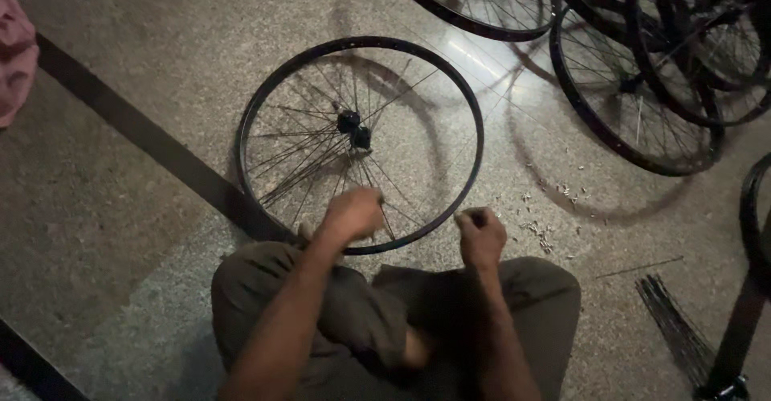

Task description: The person sits on the floor and assembles a bicycle wheel by inserting spokes into the hub and rim. They use their hands to thread the spokes and secure them with nipples, working methodically around the wheel. Several other bicycle wheels are visible in the background.

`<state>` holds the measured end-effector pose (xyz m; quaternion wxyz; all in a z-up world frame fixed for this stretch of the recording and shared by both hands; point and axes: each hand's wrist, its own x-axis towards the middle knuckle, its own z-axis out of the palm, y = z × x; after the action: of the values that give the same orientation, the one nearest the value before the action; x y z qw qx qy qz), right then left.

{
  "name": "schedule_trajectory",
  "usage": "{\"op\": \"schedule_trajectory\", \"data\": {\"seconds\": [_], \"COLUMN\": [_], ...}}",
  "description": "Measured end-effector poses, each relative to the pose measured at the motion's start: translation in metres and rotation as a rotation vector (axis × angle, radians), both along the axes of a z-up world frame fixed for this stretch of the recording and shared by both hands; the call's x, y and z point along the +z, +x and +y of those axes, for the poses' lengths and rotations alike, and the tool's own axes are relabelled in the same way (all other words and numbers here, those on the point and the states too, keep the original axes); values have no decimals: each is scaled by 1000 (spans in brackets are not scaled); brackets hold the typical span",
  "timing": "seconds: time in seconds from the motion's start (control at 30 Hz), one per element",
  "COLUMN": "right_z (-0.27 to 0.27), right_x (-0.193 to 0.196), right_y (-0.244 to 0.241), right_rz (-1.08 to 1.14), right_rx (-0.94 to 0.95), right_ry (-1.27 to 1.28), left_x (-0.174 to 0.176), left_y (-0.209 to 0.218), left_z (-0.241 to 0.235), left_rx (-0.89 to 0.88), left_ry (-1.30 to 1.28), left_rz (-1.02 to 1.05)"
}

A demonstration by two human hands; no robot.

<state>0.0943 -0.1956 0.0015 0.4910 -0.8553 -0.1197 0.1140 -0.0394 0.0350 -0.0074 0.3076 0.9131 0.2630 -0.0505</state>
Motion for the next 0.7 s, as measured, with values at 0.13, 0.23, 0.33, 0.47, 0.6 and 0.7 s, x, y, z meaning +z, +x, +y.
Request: {"op": "schedule_trajectory", "data": {"seconds": [0.13, 0.23, 0.33, 0.47, 0.6, 0.7], "right_z": [19, 48, 108, 196, 235, 249], "right_x": [27, 39, 33, 2, -29, -50], "right_y": [-7, 2, 29, 54, 62, 62], "right_rz": [-117, -182, -153, 679, 1009, 1111], "right_rx": [-14, 128, 400, 428, 500, 512], "right_ry": [125, 139, 175, 264, 425, 385], "left_x": [-3, -3, -1, 4, 3, -2], "left_y": [18, 34, 39, 37, 38, 39], "left_z": [36, 32, 29, 33, 34, 29], "left_rx": [153, 568, 609, 617, 549, 542], "left_ry": [42, -245, -166, -297, -112, -270], "left_rz": [-147, -189, -260, -150, -248, -66]}}
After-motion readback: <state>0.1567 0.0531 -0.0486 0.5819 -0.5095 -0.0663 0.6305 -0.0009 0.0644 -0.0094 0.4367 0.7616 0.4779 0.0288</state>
